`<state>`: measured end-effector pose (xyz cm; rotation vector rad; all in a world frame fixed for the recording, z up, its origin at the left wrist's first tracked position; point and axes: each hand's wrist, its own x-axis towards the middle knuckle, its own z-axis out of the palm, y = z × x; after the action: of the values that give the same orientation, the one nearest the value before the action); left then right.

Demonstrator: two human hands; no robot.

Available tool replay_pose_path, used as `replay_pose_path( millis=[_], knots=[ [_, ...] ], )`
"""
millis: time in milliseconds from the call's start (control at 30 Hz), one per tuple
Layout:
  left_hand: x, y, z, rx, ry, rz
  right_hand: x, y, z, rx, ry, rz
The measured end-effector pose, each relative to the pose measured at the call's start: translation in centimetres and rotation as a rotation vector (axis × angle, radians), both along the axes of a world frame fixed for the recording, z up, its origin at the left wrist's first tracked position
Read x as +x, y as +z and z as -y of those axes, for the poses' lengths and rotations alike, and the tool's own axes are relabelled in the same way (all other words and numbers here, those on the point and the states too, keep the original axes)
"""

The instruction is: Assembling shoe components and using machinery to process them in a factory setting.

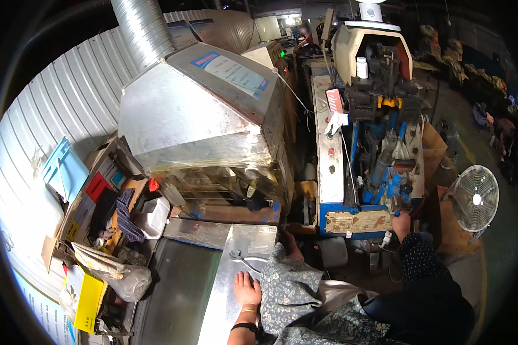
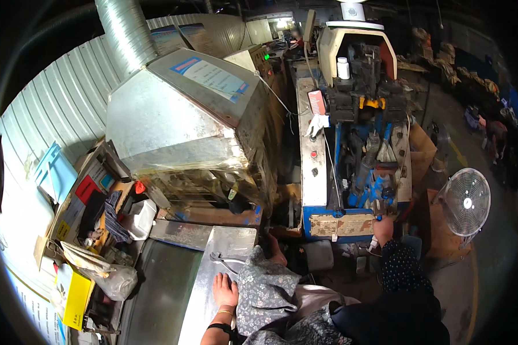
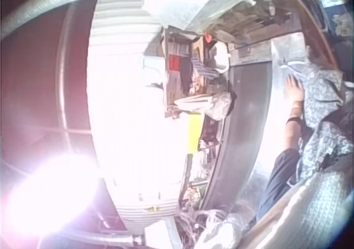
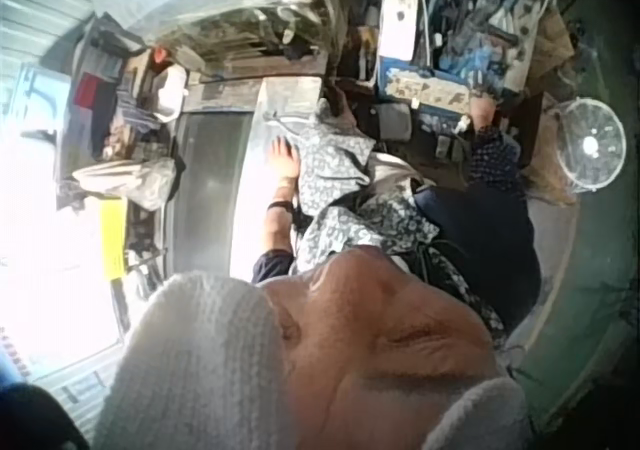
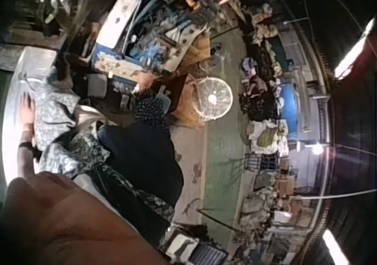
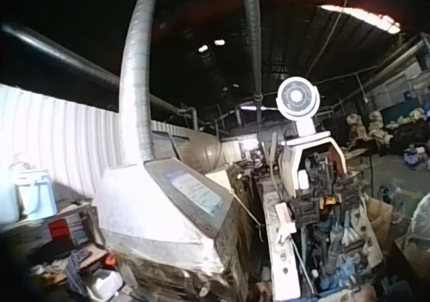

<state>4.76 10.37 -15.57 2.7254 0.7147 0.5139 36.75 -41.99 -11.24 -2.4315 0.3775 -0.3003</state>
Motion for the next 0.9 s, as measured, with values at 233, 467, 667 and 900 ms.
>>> replay_pose_path(
  millis=[233,467,667,900],
  knots=[
    [0.0,0.0,-0.1,0.008,-0.006,0.001,-0.4,0.8,-0.4,-0.006,0.015,-0.003],
    [0.0,-0.2,-0.2,0.02,-0.011,0.018,0.3,-0.7,0.2,-0.066,-0.005,0.015],
    [0.0,-0.3,-0.2,0.01,-0.018,0.015,0.7,-1.4,0.5,-0.046,0.005,0.035],
    [0.0,-0.2,-0.2,-0.008,-0.016,-0.002,0.9,-2.0,0.9,-0.012,0.03,0.096]
  ],
)
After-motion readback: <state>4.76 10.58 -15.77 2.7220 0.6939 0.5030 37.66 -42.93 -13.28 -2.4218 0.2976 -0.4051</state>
